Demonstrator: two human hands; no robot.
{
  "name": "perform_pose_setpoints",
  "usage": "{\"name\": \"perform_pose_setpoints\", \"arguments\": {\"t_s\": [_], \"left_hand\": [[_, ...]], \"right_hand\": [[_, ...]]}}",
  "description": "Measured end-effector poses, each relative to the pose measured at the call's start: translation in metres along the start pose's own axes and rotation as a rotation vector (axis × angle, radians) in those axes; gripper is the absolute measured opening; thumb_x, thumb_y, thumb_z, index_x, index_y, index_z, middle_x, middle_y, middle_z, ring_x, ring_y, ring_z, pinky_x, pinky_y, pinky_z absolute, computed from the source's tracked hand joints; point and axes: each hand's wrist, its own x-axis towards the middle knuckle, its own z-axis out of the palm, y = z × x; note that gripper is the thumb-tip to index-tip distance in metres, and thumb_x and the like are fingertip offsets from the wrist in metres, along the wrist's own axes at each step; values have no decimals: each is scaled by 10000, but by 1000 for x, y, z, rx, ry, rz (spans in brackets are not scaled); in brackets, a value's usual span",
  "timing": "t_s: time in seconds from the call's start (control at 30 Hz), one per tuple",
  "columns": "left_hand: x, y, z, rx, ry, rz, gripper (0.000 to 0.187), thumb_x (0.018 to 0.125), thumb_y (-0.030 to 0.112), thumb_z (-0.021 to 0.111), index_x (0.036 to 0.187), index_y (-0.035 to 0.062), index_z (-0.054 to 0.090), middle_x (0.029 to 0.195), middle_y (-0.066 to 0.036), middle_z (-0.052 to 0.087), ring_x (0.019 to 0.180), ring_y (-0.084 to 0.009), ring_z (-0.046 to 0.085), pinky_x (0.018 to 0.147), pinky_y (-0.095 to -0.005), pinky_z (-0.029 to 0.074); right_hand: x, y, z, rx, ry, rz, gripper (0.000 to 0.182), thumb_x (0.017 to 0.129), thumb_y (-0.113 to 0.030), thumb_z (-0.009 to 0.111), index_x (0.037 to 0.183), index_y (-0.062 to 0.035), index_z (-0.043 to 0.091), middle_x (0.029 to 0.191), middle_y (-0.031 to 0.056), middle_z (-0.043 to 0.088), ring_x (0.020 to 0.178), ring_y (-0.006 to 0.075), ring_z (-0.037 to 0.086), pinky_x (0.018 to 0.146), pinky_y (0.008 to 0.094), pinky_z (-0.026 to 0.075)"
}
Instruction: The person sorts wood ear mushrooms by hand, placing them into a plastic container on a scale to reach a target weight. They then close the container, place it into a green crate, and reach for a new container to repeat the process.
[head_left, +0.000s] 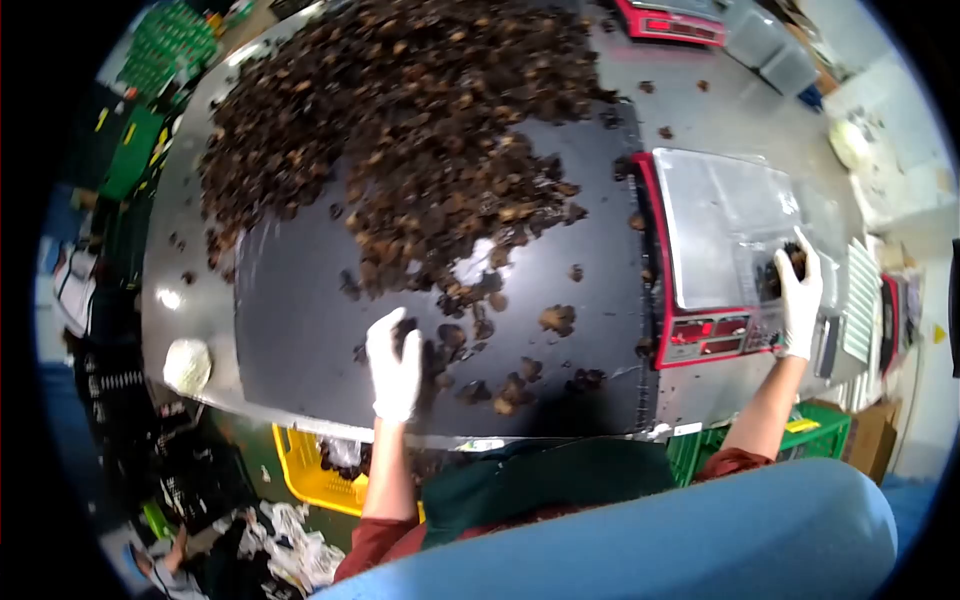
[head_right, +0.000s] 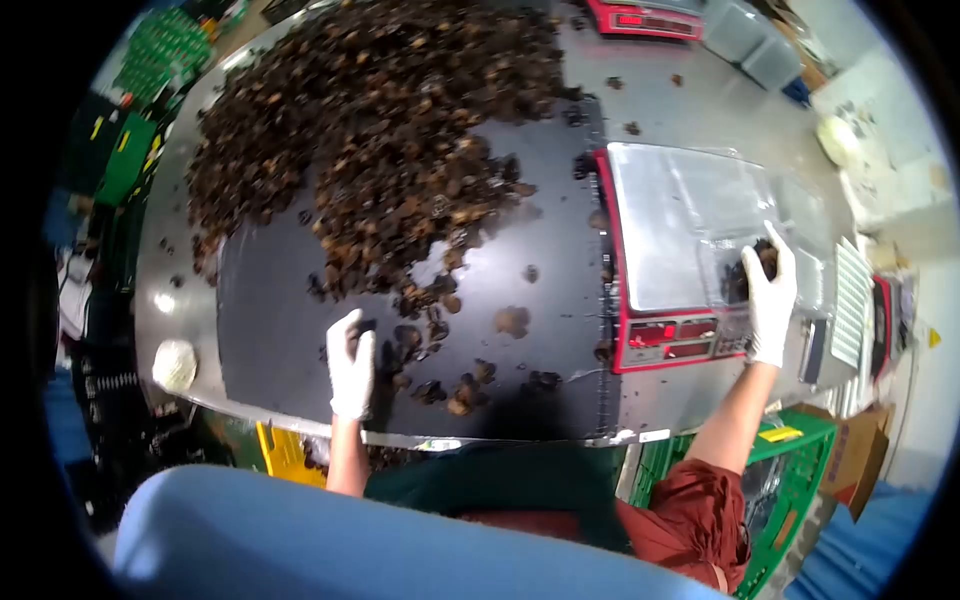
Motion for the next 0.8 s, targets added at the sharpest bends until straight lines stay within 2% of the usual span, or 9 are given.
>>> {"name": "perform_pose_setpoints", "arguments": {"t_s": [0.13,0.23,0.37,0.4,0.5,0.57,0.7,0.73,0.8], "left_hand": [[7,14,15,150,-70,190,529,780,247,682,1245,55,518,1211,-199,501,1112,-349,491,960,-419,410],[12,33,28,361,-154,267,773,675,438,755,1314,101,481,1298,-219,444,1127,-393,469,956,-457,408],[16,33,54,433,-203,323,614,702,365,748,1232,130,544,1262,-182,469,1113,-363,480,925,-430,439],[17,32,58,307,-179,313,388,734,224,724,1086,113,604,1169,-131,514,1048,-315,520,865,-396,473],[23,13,52,95,-190,299,250,752,135,694,990,99,626,1091,-102,535,932,-243,572,797,-336,494],[19,15,36,-249,-152,-38,151,791,50,660,935,37,616,977,-53,602,776,-115,574,725,-231,475],[17,-24,3,-675,13,-261,165,824,39,632,986,19,610,946,-55,633,838,-127,587,768,-237,483],[17,-36,-5,-1204,27,-369,232,825,-4,606,1053,28,581,1015,-74,628,836,-150,594,779,-246,500],[13,-50,-26,-1552,57,-476,409,804,-39,601,1201,12,517,1115,-134,593,876,-202,584,788,-256,508]], "right_hand": [[-16,-35,14,-473,115,-365,562,776,-200,727,1292,-91,534,1262,162,537,1173,345,487,998,435,378],[-39,-91,44,-132,162,-413,441,789,-96,694,1216,-76,583,1234,107,561,1157,269,508,985,378,399],[-80,-154,121,255,-533,-433,327,779,-97,638,1105,-74,628,1107,124,609,1051,277,574,939,348,445],[-93,-159,142,338,-662,-406,350,792,-114,624,1140,-81,613,1142,140,600,1085,302,565,951,367,449],[-129,-159,200,135,-777,-661,508,836,-215,581,1323,-129,465,1275,192,509,1170,331,515,953,403,463],[-146,-161,229,70,-833,-676,569,817,-224,603,1353,-142,430,1270,183,476,1071,348,534,873,402,499],[-160,-170,250,19,-891,-728,434,815,-207,610,1229,-123,511,1179,131,517,1017,329,538,855,399,493],[-160,-170,255,34,-943,-746,400,816,-211,614,1196,-117,530,1173,119,520,1035,327,533,866,405,487],[-157,-162,260,193,-955,-722,333,810,-178,617,1129,-100,562,1121,117,534,1010,324,541,840,393,494]]}}
